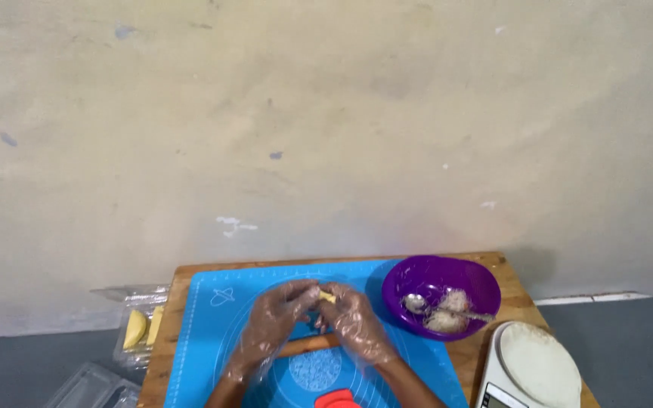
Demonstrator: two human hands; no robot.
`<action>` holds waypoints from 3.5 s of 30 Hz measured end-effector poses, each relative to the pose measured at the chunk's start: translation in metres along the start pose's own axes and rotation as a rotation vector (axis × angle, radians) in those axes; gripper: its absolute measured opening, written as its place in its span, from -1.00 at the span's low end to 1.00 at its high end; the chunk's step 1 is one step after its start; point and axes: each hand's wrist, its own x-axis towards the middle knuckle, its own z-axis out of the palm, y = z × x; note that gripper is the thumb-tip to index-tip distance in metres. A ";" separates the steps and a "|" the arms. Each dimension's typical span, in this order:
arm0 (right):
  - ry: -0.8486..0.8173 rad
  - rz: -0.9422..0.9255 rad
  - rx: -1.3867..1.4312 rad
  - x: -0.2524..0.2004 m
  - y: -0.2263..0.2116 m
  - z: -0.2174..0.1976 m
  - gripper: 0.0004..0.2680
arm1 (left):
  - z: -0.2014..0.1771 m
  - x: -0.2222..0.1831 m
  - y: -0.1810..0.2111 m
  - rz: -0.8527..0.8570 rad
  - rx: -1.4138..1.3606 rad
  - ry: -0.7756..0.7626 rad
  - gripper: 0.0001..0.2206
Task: A person wearing plastic gloves is shaping small portions of dough into discs on a blue silicone mat, using a digital scale for measurement and a dumpling mold.
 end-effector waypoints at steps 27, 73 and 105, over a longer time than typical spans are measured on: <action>0.107 -0.793 -0.493 -0.015 0.017 -0.007 -0.67 | 0.004 0.002 -0.025 -0.037 -0.365 -0.068 -0.75; 0.313 -0.716 -0.215 -0.022 -0.010 0.007 -0.61 | 0.001 0.022 -0.056 0.053 -0.374 0.020 -0.80; 0.282 -0.699 -0.280 -0.017 0.017 0.006 -0.52 | 0.010 0.014 -0.033 -0.090 -0.360 0.200 -0.74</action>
